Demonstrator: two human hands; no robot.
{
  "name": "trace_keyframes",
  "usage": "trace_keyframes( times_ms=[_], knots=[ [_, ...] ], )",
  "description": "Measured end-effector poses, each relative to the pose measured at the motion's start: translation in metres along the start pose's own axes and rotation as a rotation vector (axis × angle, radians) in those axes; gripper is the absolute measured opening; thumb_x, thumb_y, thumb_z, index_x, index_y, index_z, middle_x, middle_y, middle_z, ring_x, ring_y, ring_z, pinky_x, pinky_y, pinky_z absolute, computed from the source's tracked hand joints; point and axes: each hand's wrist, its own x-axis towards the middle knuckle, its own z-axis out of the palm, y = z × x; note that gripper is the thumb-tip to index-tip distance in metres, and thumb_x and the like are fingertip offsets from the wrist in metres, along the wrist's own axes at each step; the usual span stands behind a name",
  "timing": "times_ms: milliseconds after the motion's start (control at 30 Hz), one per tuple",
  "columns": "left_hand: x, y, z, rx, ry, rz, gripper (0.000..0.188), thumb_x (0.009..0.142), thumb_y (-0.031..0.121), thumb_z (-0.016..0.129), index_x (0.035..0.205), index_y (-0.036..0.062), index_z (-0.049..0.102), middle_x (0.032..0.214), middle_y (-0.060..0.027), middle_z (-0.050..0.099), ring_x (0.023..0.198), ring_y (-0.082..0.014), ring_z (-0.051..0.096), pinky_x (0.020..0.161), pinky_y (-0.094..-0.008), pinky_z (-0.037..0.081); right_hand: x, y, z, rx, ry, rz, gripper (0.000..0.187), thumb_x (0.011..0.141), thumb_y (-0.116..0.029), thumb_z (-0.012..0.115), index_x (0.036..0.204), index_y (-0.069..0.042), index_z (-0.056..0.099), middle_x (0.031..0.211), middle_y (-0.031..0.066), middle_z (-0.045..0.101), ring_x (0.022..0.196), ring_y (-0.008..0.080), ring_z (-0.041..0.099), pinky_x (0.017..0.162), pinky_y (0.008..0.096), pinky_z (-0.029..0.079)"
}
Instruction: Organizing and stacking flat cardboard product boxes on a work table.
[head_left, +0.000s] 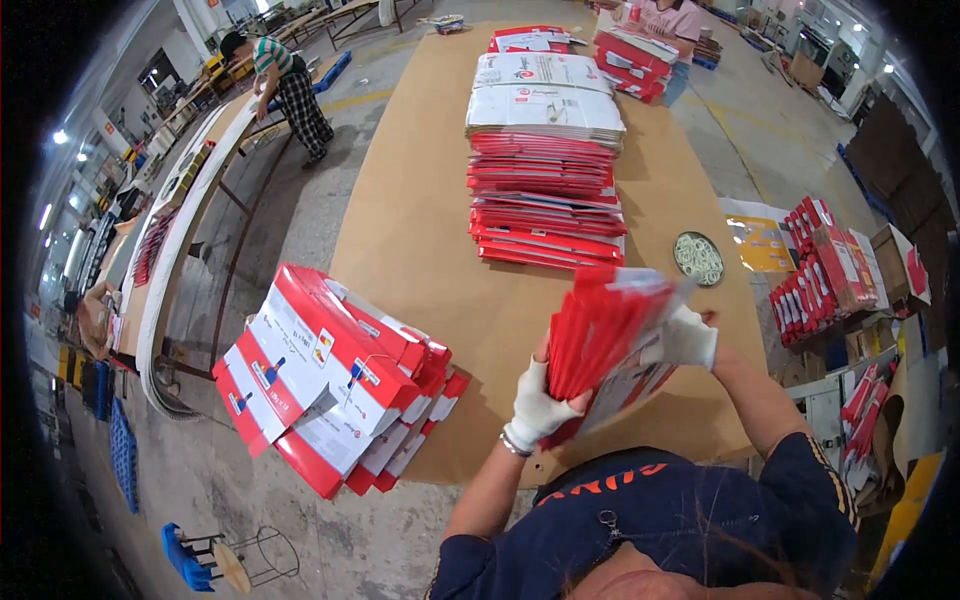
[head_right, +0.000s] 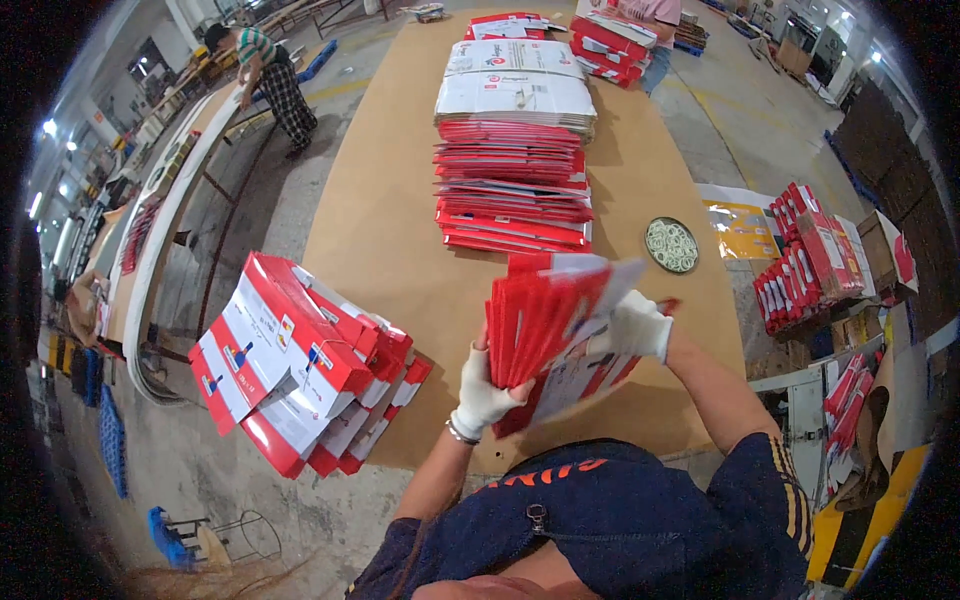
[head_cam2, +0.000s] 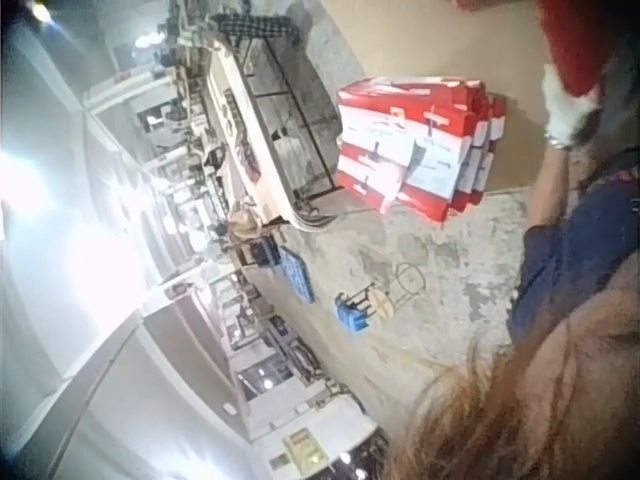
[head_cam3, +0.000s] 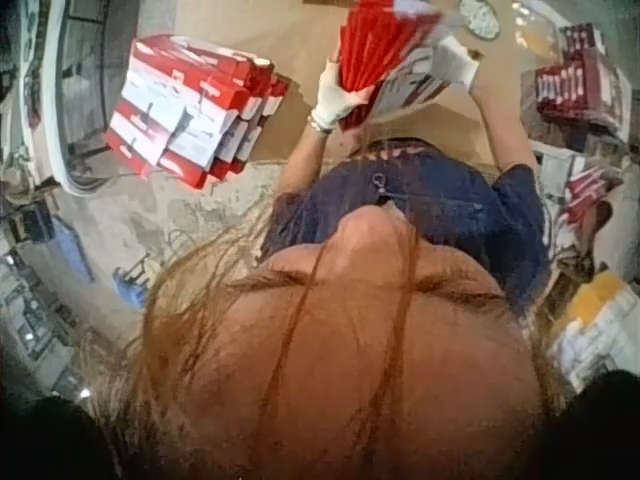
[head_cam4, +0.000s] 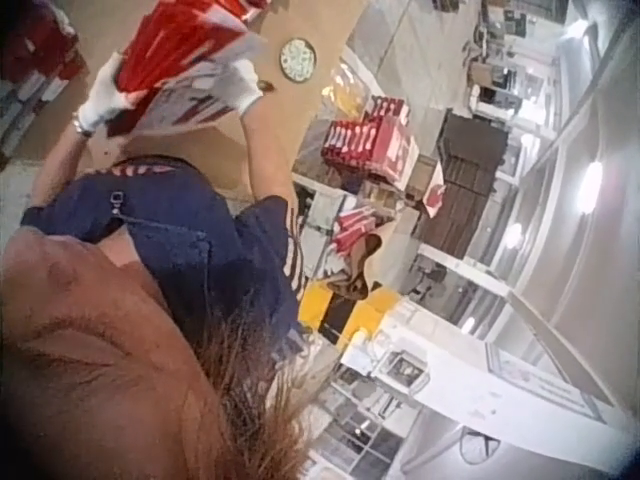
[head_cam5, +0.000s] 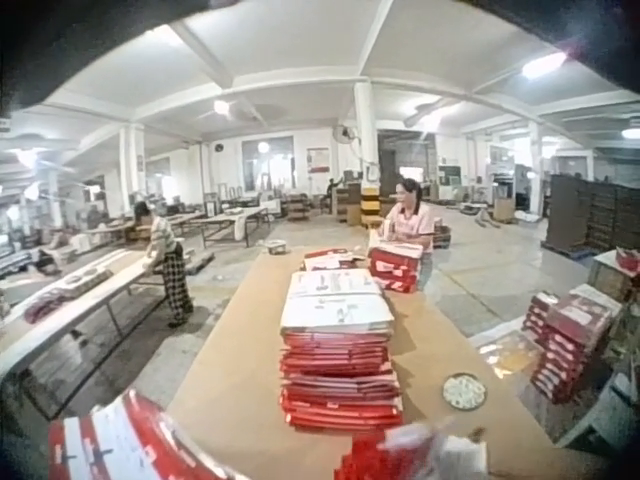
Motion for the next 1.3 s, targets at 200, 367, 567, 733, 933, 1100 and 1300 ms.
trace_keyframes(
  times_ms=[200, 367, 567, 733, 933, 1100, 1300],
  knots=[
    [0.02, -0.035, -0.016, 0.526, -0.237, 0.15, 0.112, 0.057, 0.031, 0.078, 0.141, 0.0046, 0.008, 0.126, -0.0186, 0.043, 0.116, -0.0304, 0.045, 0.095, -0.0408, 0.039, 0.017, 0.008, 0.026, -0.17, -0.133, 0.096, 0.048, 0.061, -0.032, 0.074, 0.101, -0.009, 0.06, 0.09, 0.012, 0.065, 0.085, 0.029, 0.062, 0.076, 0.0356, 0.05],
    [0.025, -0.039, -0.007, 0.081, -0.636, -0.234, 0.114, 0.066, 0.047, 0.074, 0.141, 0.0128, -0.005, 0.136, -0.011, 0.036, 0.124, -0.0264, 0.037, 0.106, -0.0428, 0.024, 0.002, 0.047, 0.125, 0.555, 0.293, 0.279, 0.035, 0.062, -0.036, 0.073, 0.086, -0.012, 0.064, 0.082, 0.0108, 0.066, 0.076, 0.0279, 0.063, 0.067, 0.0348, 0.051],
    [0.008, -0.011, 0.018, -1.073, -0.03, -0.602, 0.061, 0.081, 0.035, 0.064, 0.129, 0.0065, 0.039, 0.124, -0.0124, 0.048, 0.117, -0.0261, 0.045, 0.101, -0.0412, 0.035, -0.006, -0.005, 0.037, -0.141, -0.093, 0.231, 0.032, 0.066, -0.037, 0.071, 0.086, -0.013, 0.065, 0.083, 0.0127, 0.065, 0.078, 0.0292, 0.063, 0.068, 0.0356, 0.051],
    [0.017, 0.012, 0.007, 0.105, -0.002, 0.037, 0.047, 0.079, 0.012, 0.066, 0.121, 0.0048, 0.047, 0.109, -0.008, 0.055, 0.111, -0.0265, 0.048, 0.092, -0.0381, 0.044, -0.005, -0.006, 0.019, -0.218, -0.053, 0.158, 0.03, 0.067, -0.038, 0.069, 0.084, -0.013, 0.064, 0.08, 0.0138, 0.064, 0.075, 0.0306, 0.063, 0.068, 0.0394, 0.051],
    [0.03, -0.034, -0.012, -0.509, -0.396, -0.361, 0.1, 0.067, 0.0, 0.075, 0.138, 0.017, 0.007, 0.132, -0.0095, 0.035, 0.112, -0.0222, 0.046, 0.09, -0.035, 0.046, -0.003, 0.006, 0.048, -0.508, 0.004, 0.07, 0.055, 0.058, -0.046, 0.072, 0.104, -0.019, 0.058, 0.1, 0.0064, 0.057, 0.102, 0.0224, 0.051, 0.08, 0.0389, 0.039],
    [0.004, -0.12, -0.024, -0.434, -0.579, -0.351, 0.128, 0.062, -0.002, 0.078, 0.137, 0.0238, -0.022, 0.139, -0.0117, 0.026, 0.121, -0.023, 0.038, 0.096, -0.0402, 0.043, 0.011, 0.0, 0.061, -0.375, -0.231, 0.131, 0.053, 0.059, -0.046, 0.071, 0.104, -0.02, 0.059, 0.108, 0.0081, 0.056, 0.102, 0.0255, 0.049, 0.081, 0.0406, 0.04],
    [0.032, -0.032, -0.015, -1.647, -0.468, -0.894, 0.094, 0.08, 0.041, 0.065, 0.143, 0.0206, -0.002, 0.14, -0.0053, 0.028, 0.123, -0.025, 0.039, 0.098, -0.0476, 0.038, 0.008, -0.011, 0.042, -0.655, -0.146, 0.314, 0.055, 0.057, -0.045, 0.073, 0.1, -0.013, 0.058, 0.102, 0.0084, 0.056, 0.098, 0.0256, 0.051, 0.096, 0.0414, 0.034]
  ],
)
